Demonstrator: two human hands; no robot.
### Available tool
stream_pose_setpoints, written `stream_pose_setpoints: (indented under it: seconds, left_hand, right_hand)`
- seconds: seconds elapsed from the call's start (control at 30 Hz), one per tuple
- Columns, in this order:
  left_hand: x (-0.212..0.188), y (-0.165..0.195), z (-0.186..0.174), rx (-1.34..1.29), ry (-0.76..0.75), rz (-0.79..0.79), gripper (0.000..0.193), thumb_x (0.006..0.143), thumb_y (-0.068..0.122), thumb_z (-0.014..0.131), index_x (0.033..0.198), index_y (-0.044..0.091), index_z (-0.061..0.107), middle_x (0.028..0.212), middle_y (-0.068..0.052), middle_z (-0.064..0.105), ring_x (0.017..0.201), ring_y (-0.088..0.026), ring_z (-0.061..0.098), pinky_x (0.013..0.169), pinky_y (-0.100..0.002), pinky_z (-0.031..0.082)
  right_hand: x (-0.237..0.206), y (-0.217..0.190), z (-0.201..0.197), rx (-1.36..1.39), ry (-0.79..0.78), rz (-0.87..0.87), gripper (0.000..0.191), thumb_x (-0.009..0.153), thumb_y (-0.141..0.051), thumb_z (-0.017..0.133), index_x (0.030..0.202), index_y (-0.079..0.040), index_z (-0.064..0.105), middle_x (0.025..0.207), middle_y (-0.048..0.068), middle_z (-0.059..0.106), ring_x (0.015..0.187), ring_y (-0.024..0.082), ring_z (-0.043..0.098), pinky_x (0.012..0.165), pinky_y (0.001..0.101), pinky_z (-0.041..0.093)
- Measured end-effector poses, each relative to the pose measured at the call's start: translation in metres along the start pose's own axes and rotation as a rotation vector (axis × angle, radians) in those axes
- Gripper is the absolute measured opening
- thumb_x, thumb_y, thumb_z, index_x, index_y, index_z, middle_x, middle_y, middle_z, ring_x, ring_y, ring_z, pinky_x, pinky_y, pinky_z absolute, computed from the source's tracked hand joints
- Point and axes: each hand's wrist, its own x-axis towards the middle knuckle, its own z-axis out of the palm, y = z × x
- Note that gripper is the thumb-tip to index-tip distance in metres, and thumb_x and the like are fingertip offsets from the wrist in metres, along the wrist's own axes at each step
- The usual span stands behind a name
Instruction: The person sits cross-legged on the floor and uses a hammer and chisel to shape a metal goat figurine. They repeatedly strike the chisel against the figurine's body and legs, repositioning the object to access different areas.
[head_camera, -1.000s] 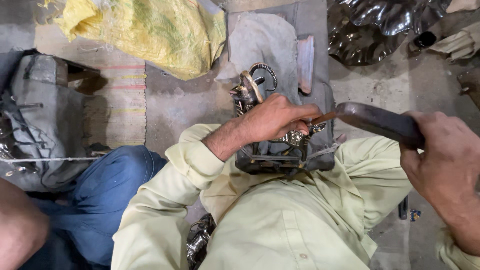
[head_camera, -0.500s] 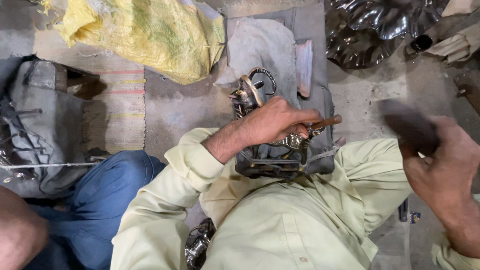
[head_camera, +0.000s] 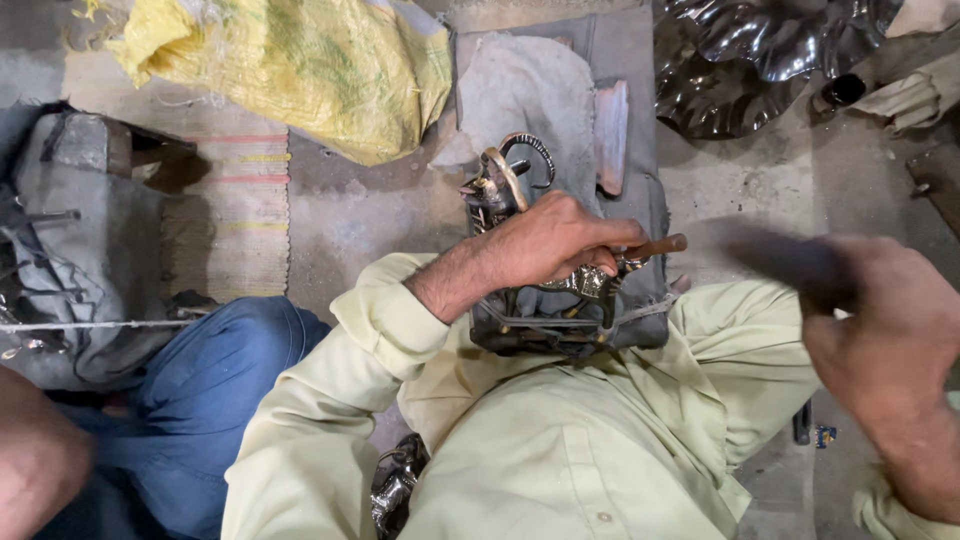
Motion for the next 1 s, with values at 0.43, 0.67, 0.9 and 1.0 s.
stream_pose_setpoints:
  seconds: [0.43, 0.67, 0.9, 1.0]
  left_hand:
    - [-0.001, -0.001, -0.002, -0.017, 0.002, -0.004, 0.043, 0.084, 0.0, 0.076, 0.123, 0.013, 0.065, 0.081, -0.003, 0.076, 0.069, -0.023, 0.075, 0.062, -0.038, 0.056]
    - [-0.002, 0.002, -0.005, 0.02, -0.024, -0.036, 0.036, 0.088, 0.006, 0.076, 0.122, 0.013, 0.067, 0.078, -0.006, 0.074, 0.065, -0.023, 0.074, 0.06, -0.038, 0.055]
    - [-0.018, 0.035, 0.005, -0.075, 0.348, -0.061, 0.031, 0.094, 0.009, 0.075, 0.122, 0.006, 0.065, 0.094, -0.01, 0.076, 0.079, -0.025, 0.076, 0.068, -0.034, 0.059]
    - [-0.029, 0.051, 0.021, -0.176, 0.591, -0.238, 0.026, 0.098, 0.014, 0.076, 0.119, 0.008, 0.062, 0.096, -0.008, 0.077, 0.083, -0.02, 0.08, 0.072, -0.03, 0.063]
  right_hand:
    - [-0.005, 0.0, 0.002, 0.12, -0.021, 0.12, 0.025, 0.092, -0.001, 0.078, 0.113, -0.003, 0.066, 0.101, 0.012, 0.067, 0.089, 0.029, 0.068, 0.082, 0.0363, 0.054]
    - [-0.003, 0.0, 0.001, -0.045, -0.043, 0.04, 0.026, 0.093, -0.008, 0.078, 0.116, -0.006, 0.066, 0.102, 0.01, 0.071, 0.09, 0.027, 0.072, 0.082, 0.0344, 0.057]
    - [-0.021, 0.022, 0.03, 0.665, -0.222, 0.62, 0.034, 0.095, -0.018, 0.08, 0.121, -0.004, 0.061, 0.095, 0.014, 0.07, 0.078, 0.02, 0.063, 0.064, 0.0341, 0.048]
    - [-0.035, 0.024, 0.059, 0.675, -0.389, 0.83, 0.035, 0.088, -0.015, 0.078, 0.119, -0.005, 0.066, 0.091, 0.008, 0.073, 0.087, 0.017, 0.069, 0.079, 0.0318, 0.052]
